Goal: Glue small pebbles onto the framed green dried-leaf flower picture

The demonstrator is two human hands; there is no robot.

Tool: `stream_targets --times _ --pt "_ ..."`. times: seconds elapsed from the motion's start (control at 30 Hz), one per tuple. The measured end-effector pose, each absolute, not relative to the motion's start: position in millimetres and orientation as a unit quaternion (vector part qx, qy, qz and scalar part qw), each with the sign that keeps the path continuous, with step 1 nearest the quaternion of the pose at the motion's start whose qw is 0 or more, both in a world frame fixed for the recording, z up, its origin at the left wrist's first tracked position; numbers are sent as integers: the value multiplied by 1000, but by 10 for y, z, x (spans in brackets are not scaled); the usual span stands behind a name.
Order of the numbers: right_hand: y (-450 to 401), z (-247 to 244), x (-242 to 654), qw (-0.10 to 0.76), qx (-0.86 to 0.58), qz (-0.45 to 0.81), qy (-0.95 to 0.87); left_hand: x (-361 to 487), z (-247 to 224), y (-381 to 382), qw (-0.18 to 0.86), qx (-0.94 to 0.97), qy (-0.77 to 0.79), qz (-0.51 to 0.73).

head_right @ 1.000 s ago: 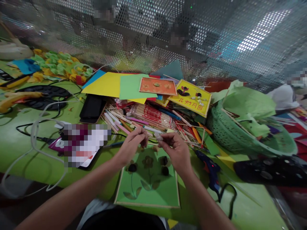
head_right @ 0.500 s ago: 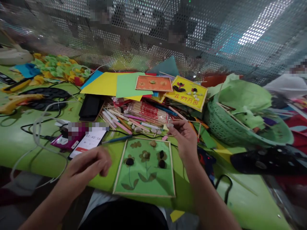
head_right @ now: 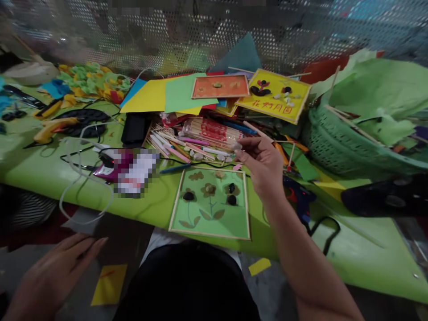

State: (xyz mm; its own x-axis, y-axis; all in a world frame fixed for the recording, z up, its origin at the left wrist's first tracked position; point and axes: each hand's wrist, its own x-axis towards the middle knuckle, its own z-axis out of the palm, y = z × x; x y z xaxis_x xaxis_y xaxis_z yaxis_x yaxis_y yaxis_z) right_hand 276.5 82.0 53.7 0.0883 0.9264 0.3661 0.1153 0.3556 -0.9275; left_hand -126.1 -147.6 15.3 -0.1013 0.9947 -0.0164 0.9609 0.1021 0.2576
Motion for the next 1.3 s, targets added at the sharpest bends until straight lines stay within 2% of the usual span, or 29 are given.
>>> stream_targets --times 0.17,0.23,0.43,0.53,0.63,0.77,0.9,1.17,1.3 --pt "782 543 2771 560 -429 379 -598 -1025 373 -1333 40 665 731 148" --pt "755 553 2766 547 -423 392 -607 -820 492 -1184 73 682 701 196" --pt "675 588 2702 503 -411 439 -621 -67 799 -467 252 726 562 305" --pt "654 608 2669 480 -416 457 -623 286 750 19 402 672 482 394" --pt "655 612 2659 475 -420 455 -625 550 627 461 536 598 412 431" --pt "682 571 2681 479 -435 409 -643 721 515 786 637 537 350 428" --pt "715 510 2697 474 -451 359 -666 770 445 862 677 492 322 441" --pt "699 476 2657 435 -464 308 -707 747 336 874 693 454 323 458" --pt "668 447 2622 431 -462 188 -752 708 314 856 700 449 320 454"
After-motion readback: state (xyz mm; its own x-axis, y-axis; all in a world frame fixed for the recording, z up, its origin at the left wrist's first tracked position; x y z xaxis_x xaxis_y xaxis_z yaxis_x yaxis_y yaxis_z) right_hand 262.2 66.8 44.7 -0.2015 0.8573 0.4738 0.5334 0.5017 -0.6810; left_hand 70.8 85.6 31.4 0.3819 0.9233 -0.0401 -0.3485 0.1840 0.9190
